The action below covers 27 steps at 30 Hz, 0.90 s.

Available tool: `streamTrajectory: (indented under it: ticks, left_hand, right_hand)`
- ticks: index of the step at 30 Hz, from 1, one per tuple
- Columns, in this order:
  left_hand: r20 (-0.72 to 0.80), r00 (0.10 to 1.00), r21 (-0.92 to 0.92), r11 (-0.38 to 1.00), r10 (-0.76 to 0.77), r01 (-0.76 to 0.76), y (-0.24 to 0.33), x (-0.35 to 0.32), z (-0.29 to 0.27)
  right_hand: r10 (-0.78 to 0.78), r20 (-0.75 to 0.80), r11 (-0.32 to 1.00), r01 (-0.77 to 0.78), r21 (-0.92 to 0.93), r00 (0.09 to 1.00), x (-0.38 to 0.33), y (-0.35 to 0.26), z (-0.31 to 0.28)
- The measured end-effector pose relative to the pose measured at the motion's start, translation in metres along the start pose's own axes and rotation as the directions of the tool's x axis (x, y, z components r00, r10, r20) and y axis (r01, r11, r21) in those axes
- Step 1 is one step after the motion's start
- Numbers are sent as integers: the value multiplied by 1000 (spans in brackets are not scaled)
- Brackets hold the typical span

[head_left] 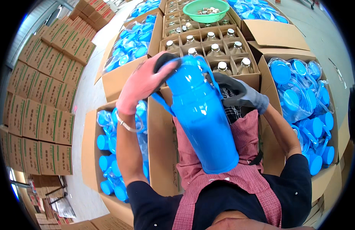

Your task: The person assembles blue thermos bottles by inserting stainless steel inner liners into blue plastic outer shells. They then place the assembled units into a cardboard box. The person is sitting on the floor surrounded by boxes of parts.

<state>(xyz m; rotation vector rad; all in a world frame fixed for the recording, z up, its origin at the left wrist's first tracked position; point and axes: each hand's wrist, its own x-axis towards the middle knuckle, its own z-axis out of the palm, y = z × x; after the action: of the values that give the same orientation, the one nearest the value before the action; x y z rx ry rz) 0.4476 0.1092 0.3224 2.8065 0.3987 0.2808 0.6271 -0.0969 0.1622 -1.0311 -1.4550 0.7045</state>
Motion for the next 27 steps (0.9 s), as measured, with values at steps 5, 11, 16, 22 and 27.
streamTrajectory:
  ticks: [5, 11, 16, 22, 27]
  left_hand:
    - [-19, 1000, -977, 211, -19, -14, -89, 35, 91]
    - [-41, 988, -999, -19, -151, -44, -56, 29, 123]
    - [-528, 750, -841, 367, -398, -398, -59, 31, 115]
    - [-470, 752, -864, 414, -462, -286, -100, -11, 137]
    - [-457, 769, -876, 376, -447, -302, -97, 50, 125]
  right_hand:
    - [-116, -188, 981, 82, -178, 975, 19, -25, -22]
    - [-29, -350, 943, -90, -321, 936, 90, 6, 12]
    - [-114, -350, 970, 28, -243, 930, 139, 9, 4]
    - [237, -215, 967, -208, 150, 947, 141, 4, 18]
    - [-148, -452, 984, 86, -155, 880, 163, 21, -25]
